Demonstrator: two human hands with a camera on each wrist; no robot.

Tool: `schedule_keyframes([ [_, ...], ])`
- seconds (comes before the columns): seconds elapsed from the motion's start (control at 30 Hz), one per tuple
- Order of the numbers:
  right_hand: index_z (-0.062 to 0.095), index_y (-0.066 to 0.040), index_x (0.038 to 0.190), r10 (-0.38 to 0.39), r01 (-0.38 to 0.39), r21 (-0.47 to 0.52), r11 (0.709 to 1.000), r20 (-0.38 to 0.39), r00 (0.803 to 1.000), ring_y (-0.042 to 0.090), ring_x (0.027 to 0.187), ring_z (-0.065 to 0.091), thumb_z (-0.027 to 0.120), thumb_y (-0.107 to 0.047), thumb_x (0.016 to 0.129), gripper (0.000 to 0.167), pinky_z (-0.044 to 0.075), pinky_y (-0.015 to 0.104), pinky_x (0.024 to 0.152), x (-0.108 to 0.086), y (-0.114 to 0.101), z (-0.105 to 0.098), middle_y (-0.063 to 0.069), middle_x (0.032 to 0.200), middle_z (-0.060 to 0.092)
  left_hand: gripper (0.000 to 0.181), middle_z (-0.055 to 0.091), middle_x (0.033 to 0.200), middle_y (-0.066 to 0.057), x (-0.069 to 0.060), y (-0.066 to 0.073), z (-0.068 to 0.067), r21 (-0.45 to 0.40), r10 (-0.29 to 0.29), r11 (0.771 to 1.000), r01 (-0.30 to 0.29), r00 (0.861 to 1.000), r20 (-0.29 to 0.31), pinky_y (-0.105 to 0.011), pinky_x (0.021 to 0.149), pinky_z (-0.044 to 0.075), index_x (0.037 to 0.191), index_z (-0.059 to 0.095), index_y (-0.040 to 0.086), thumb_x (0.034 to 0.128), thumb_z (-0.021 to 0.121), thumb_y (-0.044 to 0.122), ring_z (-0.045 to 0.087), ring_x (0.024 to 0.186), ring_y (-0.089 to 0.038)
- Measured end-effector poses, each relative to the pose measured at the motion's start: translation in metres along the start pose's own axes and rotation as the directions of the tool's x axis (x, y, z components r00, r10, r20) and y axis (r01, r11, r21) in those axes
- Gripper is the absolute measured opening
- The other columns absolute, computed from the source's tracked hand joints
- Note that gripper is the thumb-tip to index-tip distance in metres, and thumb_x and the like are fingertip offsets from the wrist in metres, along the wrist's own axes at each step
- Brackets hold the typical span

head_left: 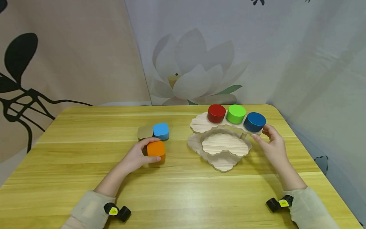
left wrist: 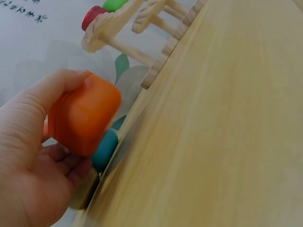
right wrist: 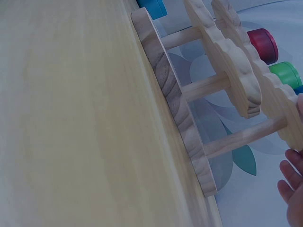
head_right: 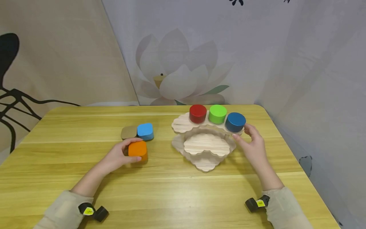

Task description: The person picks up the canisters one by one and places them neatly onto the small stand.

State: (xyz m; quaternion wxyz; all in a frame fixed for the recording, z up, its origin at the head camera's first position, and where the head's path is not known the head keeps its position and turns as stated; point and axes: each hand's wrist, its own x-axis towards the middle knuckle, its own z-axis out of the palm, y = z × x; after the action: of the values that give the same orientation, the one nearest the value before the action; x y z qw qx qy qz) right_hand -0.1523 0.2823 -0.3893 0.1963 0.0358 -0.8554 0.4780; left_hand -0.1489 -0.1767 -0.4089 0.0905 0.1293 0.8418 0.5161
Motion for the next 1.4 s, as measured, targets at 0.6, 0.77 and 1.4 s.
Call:
schedule_keyframes([
  [0.6,0.051,0.004,0.132,-0.019,0.019,0.001,1.0,-0.001,1.0,0.001,0.109,0.043,0.068,-0.01,0.09,0.048,0.036,0.025,0.097,0.0,0.0,0.0,0.009,0.124,0.053,0.068,0.054,0.126,-0.01,0.012,0.031,0.008,-0.041,0.026,0.999,-0.028,0.998,-0.054,-0.046,0.089,0.045,0.136,0.05,0.013,0.0775,0.081,0.025,0.051,0.109,-0.03],
  [0.77,0.051,0.002,0.133,-0.012,0.012,-0.006,1.0,0.001,1.0,0.001,0.11,0.043,0.068,-0.012,0.09,0.048,0.036,0.024,0.097,0.0,-0.001,0.0,0.009,0.125,0.053,0.067,0.049,0.135,-0.01,0.017,0.036,0.009,-0.074,0.049,0.996,-0.053,0.997,-0.054,-0.047,0.094,0.043,0.136,0.05,0.012,0.0775,0.081,0.023,0.05,0.115,-0.031],
  [1.4,0.051,0.004,0.131,-0.017,0.017,-0.002,1.0,-0.002,1.0,0.0,0.11,0.043,0.069,-0.011,0.09,0.047,0.037,0.031,0.099,-0.001,-0.003,0.0,0.015,0.127,0.053,0.063,0.056,0.123,-0.004,0.032,0.077,0.014,-0.076,0.093,0.992,-0.101,0.99,-0.105,-0.041,0.081,0.05,0.132,0.054,0.022,0.0758,0.082,0.026,0.055,0.101,-0.027],
])
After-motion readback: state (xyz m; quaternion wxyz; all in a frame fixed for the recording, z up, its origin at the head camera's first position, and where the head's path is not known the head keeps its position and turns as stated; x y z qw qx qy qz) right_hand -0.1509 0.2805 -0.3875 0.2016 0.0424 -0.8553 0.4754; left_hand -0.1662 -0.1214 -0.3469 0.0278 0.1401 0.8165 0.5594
